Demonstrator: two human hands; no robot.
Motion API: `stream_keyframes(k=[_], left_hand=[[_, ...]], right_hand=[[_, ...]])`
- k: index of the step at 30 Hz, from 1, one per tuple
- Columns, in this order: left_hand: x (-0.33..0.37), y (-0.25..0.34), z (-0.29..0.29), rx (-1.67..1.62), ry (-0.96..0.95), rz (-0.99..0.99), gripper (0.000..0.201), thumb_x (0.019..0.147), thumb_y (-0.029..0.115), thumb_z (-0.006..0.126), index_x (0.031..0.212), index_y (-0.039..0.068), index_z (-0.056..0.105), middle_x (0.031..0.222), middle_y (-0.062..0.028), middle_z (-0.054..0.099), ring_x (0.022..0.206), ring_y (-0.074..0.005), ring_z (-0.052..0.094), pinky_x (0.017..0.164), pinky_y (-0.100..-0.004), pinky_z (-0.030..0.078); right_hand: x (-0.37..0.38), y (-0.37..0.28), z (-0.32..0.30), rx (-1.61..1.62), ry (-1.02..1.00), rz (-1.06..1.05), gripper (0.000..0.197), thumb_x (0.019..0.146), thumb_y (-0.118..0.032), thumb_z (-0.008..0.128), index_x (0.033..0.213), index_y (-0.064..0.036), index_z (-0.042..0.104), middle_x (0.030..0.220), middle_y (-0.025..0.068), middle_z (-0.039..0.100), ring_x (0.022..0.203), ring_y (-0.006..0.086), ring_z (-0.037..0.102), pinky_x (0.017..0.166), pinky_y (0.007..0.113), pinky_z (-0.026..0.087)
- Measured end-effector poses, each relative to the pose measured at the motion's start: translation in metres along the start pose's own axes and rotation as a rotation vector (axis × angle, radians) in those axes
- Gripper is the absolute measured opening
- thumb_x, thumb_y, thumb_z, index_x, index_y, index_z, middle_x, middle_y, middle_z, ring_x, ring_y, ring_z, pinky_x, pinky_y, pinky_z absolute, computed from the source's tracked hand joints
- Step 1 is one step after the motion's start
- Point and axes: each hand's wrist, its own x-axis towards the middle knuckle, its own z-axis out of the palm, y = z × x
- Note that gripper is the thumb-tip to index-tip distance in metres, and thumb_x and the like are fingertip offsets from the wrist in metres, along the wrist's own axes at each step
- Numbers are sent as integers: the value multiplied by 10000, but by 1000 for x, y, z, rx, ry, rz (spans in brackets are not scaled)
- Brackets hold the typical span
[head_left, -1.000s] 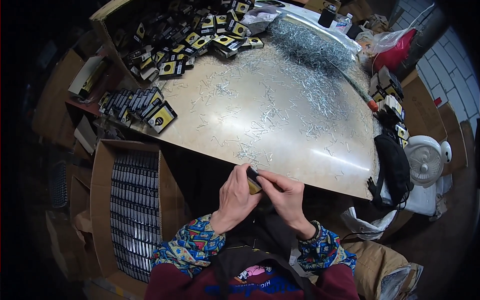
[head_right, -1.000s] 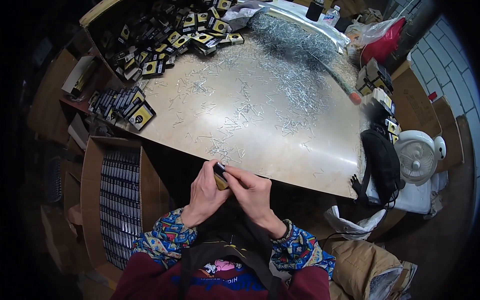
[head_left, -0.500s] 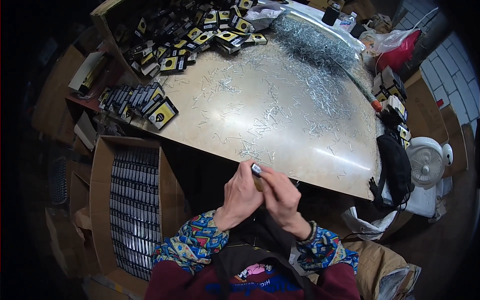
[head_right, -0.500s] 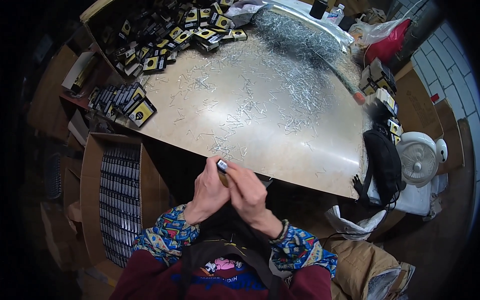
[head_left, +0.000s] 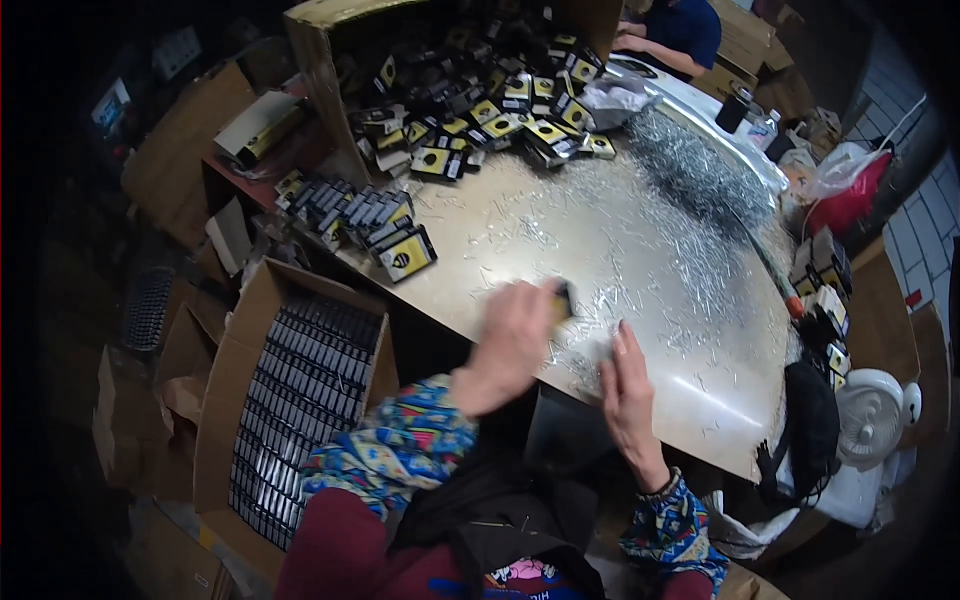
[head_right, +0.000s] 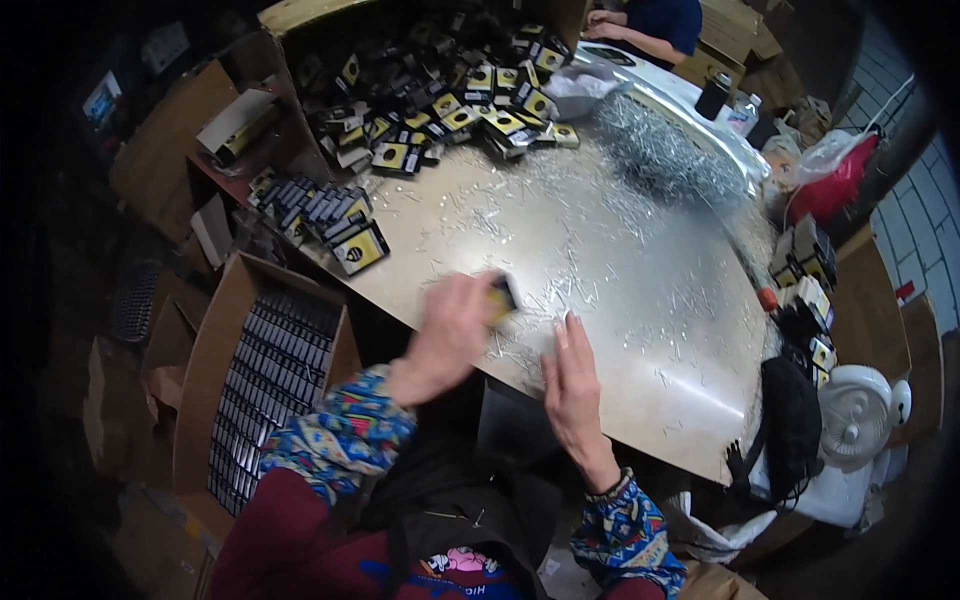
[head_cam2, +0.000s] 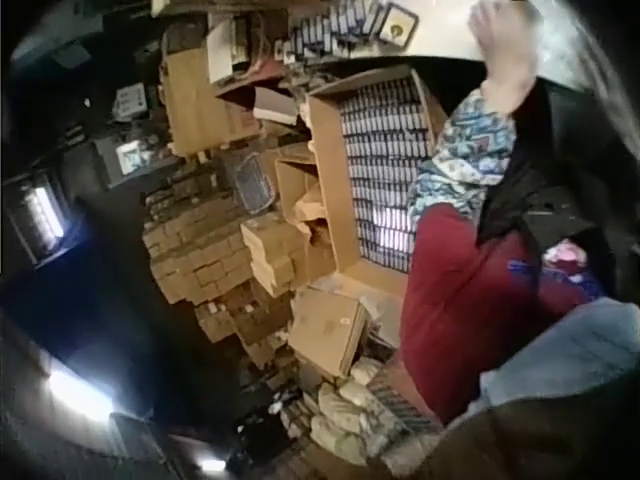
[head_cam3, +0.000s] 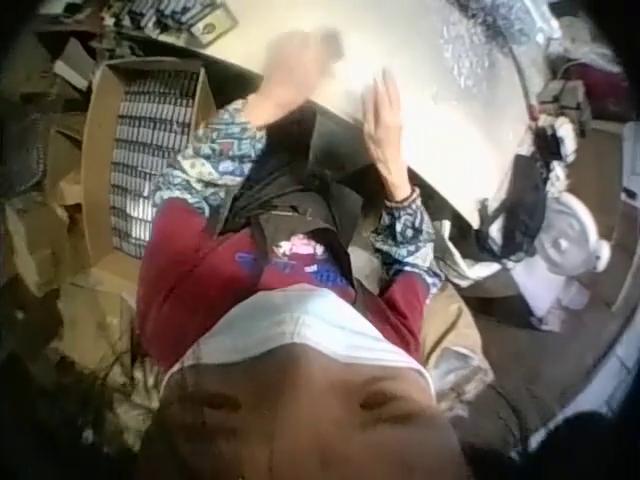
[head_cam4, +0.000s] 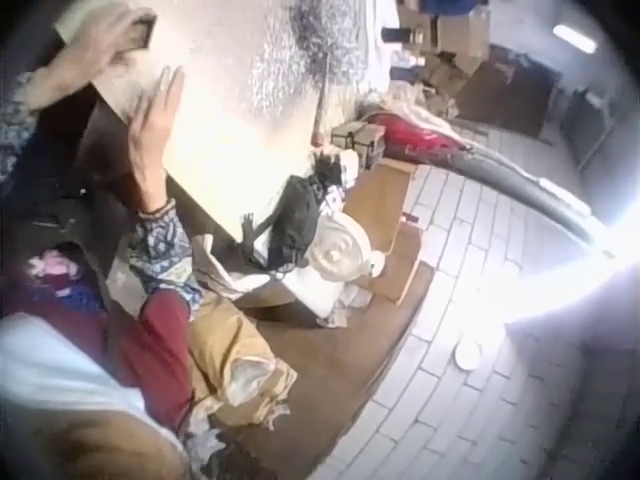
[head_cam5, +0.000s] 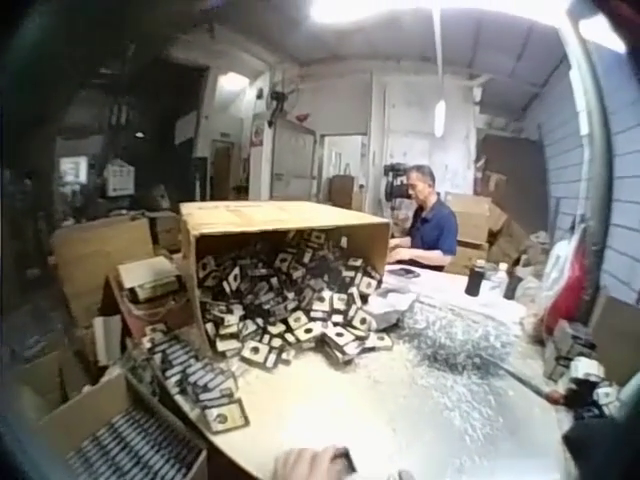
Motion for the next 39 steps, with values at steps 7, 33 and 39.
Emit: stream_keyframes(k=[7, 33, 39], left_hand=[[91, -149, -76, 394, 161, 72, 421, 812, 117, 648, 1205, 19, 535, 1096, -160, 563, 1056, -327, 503, 902, -438, 433], [7, -23, -67, -1343, -118, -603, 285, 990, 295, 500, 1140, 54, 475, 901, -99, 626, 718, -199, 675, 585, -317, 590], [-123, -48, -10, -1494, -112, -893, 260, 1017, 219, 481, 1217, 59, 525, 1042, -33, 638, 910, -128, 648, 754, -293, 559]], right_hand=[[61, 26, 20, -508, -379, -197, 477, 987, -293, 474, 1388, -36, 435, 1474, 189, 392, 1413, 361, 288, 1131, 586, 200], [29, 66, -35, -442, -108, 50, 470, 993, -276, 518, 1382, -20, 458, 1416, 239, 452, 1387, 360, 356, 1146, 508, 238], [36, 82, -37, 94, -259, 125, 434, 959, -267, 571, 1345, -75, 523, 1428, 227, 445, 1350, 367, 403, 1125, 486, 289]])
